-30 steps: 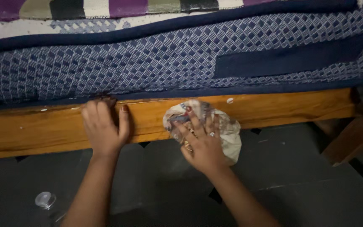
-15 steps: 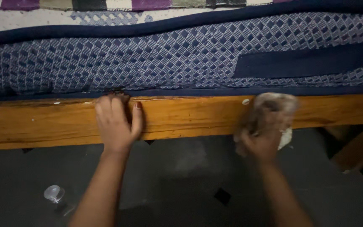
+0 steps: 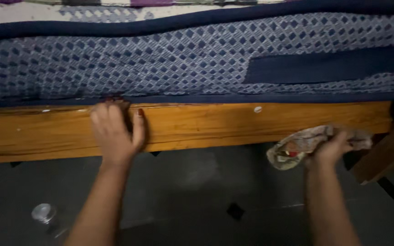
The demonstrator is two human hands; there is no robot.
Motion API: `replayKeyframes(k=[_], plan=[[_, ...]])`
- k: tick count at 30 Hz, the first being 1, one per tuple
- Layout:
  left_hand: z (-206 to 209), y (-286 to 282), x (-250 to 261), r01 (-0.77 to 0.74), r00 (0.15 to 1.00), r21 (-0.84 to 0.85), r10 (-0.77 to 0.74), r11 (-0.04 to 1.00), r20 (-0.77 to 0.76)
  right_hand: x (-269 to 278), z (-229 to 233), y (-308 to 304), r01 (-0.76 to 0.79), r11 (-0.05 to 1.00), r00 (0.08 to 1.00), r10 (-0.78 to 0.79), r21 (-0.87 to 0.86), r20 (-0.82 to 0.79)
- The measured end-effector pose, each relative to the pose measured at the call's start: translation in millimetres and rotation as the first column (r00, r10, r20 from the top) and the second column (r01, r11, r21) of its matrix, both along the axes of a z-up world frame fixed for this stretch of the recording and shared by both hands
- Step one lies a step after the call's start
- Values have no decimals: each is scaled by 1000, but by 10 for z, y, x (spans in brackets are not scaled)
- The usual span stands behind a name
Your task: The person wipes the wooden bed frame with a cloth, moving along its length and cleaning different sections. A plastic bottle is visible on the floor nearby.
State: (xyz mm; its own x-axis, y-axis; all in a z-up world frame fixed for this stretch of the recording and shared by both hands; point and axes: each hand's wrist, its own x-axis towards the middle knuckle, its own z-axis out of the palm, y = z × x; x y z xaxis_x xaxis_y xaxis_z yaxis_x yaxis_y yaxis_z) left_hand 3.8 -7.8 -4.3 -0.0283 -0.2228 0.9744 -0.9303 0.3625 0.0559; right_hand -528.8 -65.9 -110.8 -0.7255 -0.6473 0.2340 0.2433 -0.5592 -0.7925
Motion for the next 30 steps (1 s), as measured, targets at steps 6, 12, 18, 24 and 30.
replayKeyframes(k=[6, 12, 18, 24, 30], plan=[[-22, 16, -40, -17, 1000, 10, 18, 1000, -26, 717, 290, 91, -224, 974, 897, 214, -20, 387], [-25, 31, -32, -25, 999, 36, 26, 999, -28, 1536, 387, 149, 6, 990, 937, 44, -142, 347], [-11, 32, -9, -59, 998, 34, 59, 998, -3, 2263, 494, 509, -12, 985, 996, 28, 173, -88], [32, 68, 6, 13, 1000, 54, -12, 998, -14, 2517, 559, 788, 336, 933, 407, -270, -132, -872], [55, 67, 3, -8, 1000, 70, 8, 998, -2, 2451, 695, 889, 205, 942, -99, -250, -265, -963]])
